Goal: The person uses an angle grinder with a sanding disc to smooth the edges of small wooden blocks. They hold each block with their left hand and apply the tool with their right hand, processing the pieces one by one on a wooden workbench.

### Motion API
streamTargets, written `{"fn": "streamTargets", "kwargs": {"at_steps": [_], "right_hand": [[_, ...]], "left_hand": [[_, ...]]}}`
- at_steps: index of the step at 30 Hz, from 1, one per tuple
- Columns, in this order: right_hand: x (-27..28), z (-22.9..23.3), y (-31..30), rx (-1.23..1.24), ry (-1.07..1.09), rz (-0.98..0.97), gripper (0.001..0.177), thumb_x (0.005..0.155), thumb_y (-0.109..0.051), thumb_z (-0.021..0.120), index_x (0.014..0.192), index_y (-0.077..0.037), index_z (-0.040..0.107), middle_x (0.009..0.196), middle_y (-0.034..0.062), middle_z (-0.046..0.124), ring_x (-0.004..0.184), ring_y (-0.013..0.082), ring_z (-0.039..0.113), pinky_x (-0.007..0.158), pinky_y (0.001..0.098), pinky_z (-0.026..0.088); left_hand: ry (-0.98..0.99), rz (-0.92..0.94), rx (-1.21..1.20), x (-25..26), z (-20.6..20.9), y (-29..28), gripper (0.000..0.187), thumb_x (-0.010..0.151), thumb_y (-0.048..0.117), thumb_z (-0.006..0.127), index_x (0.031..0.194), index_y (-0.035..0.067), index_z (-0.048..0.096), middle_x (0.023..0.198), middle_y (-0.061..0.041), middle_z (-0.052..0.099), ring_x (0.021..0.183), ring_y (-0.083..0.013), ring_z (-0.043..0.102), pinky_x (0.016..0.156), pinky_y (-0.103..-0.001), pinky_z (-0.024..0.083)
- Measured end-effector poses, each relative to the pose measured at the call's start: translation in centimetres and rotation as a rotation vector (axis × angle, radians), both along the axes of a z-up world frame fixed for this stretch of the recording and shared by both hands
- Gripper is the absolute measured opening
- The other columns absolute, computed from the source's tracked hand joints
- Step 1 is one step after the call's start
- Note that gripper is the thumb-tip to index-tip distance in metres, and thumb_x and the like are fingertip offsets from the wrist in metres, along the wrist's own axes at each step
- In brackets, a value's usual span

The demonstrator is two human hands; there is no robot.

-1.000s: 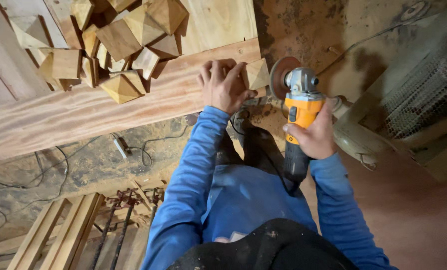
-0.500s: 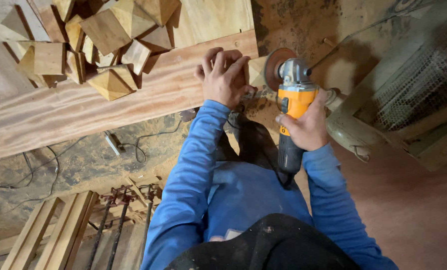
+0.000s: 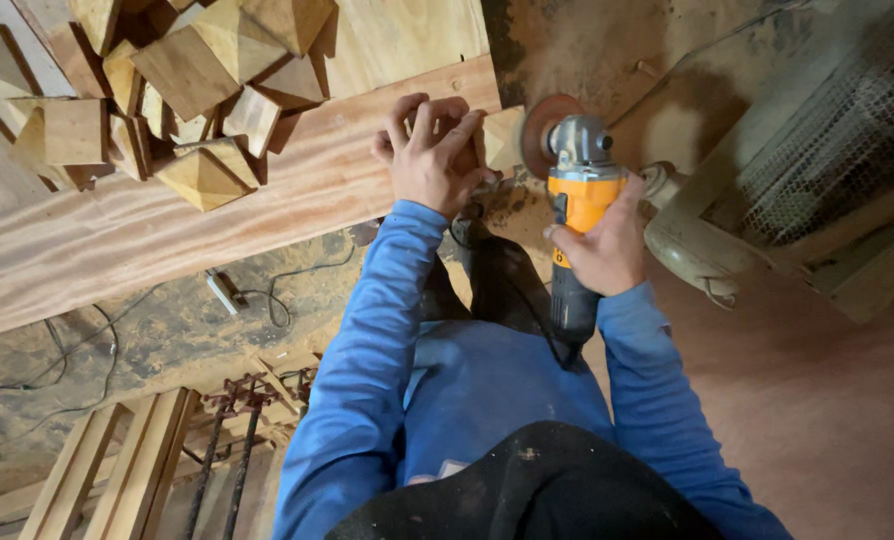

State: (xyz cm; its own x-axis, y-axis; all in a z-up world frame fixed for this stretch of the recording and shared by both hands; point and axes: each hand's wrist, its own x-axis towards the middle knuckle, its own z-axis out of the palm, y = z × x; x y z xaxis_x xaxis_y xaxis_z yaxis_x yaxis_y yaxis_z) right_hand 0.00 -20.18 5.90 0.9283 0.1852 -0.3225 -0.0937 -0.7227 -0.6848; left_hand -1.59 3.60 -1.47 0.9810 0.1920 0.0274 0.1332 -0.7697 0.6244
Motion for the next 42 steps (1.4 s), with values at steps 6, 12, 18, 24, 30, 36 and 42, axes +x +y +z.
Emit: {"fn": "streamTargets", "kwargs": {"at_steps": [6, 12, 18, 24, 30, 36, 42], "right_hand": [[-0.2, -0.3, -0.4, 0.107, 0.158, -0.096, 0.075, 0.072, -0.016, 0.083, 0.131, 0.002, 0.041, 0.117, 0.0177, 0.068, 0.105, 0.0309, 0.07, 0.098, 0.0381, 0.055], [-0.5, -0.9, 1.1, 0.121, -0.008, 0.053, 0.075, 0.074, -0.012, 0.085, 0.134, 0.004, 0.042, 0.124, 0.0244, 0.06, 0.116, 0.0324, 0.061, 0.104, 0.0421, 0.048], [1.1, 0.3, 0.3, -0.156, 0.185, -0.166, 0.075, 0.07, -0.024, 0.086, 0.124, 0.002, 0.042, 0.112, 0.0193, 0.066, 0.102, 0.0337, 0.066, 0.092, 0.0409, 0.052], [-0.2, -0.3, 0.3, -0.109, -0.005, -0.005, 0.08, 0.068, -0.025, 0.091, 0.125, 0.005, 0.043, 0.113, 0.0254, 0.062, 0.102, 0.0393, 0.064, 0.092, 0.0475, 0.05], [-1.1, -2.2, 0.0, -0.136, -0.149, 0.119, 0.074, 0.068, -0.022, 0.093, 0.122, 0.0, 0.047, 0.111, 0.0246, 0.059, 0.105, 0.0404, 0.062, 0.094, 0.0486, 0.049], [-0.4, -1.8, -2.6, 0.068, 0.156, -0.183, 0.075, 0.075, -0.016, 0.085, 0.129, 0.003, 0.037, 0.106, 0.0135, 0.066, 0.093, 0.0275, 0.068, 0.084, 0.0404, 0.057], [-0.9, -1.5, -3.3, 0.283, 0.134, -0.285, 0.067, 0.075, -0.001, 0.082, 0.123, 0.001, 0.036, 0.104, 0.0108, 0.062, 0.087, 0.0186, 0.066, 0.075, 0.0346, 0.059]], "left_hand": [[-0.015, -0.015, -0.01, 0.2, 0.1, 0.3, 0.08, 0.051, 0.041, 0.096, 0.127, 0.029, 0.072, 0.129, -0.003, 0.056, 0.13, -0.0344, 0.043, 0.099, -0.057, 0.031], [-0.009, -0.014, -0.009, 0.4, -0.1, 0.0, 0.079, 0.052, 0.044, 0.095, 0.127, 0.03, 0.073, 0.13, -0.006, 0.055, 0.131, -0.0373, 0.042, 0.1, -0.058, 0.031], [-0.011, 0.004, 0.01, 0.4, 0.5, -0.2, 0.078, 0.051, 0.048, 0.095, 0.124, 0.03, 0.074, 0.128, -0.005, 0.056, 0.13, -0.0368, 0.042, 0.099, -0.059, 0.03], [0.001, -0.015, 0.031, 0.0, 0.1, 0.0, 0.079, 0.053, 0.049, 0.095, 0.126, 0.029, 0.074, 0.13, -0.004, 0.057, 0.13, -0.0354, 0.042, 0.1, -0.058, 0.03], [-0.009, -0.022, 0.031, 0.2, 0.0, -0.2, 0.076, 0.054, 0.045, 0.094, 0.126, 0.028, 0.075, 0.13, -0.004, 0.057, 0.13, -0.0358, 0.042, 0.099, -0.058, 0.033], [0.072, -0.033, 0.072, 1.1, 0.8, 0.2, 0.077, 0.066, 0.043, 0.093, 0.136, 0.028, 0.064, 0.13, -0.001, 0.058, 0.13, -0.0324, 0.044, 0.101, -0.058, 0.031], [0.137, 0.222, -0.007, -0.2, 2.2, -1.0, 0.1, 0.061, 0.051, 0.092, 0.141, 0.011, 0.047, 0.132, -0.016, 0.052, 0.126, -0.0398, 0.041, 0.102, -0.061, 0.03]]}}
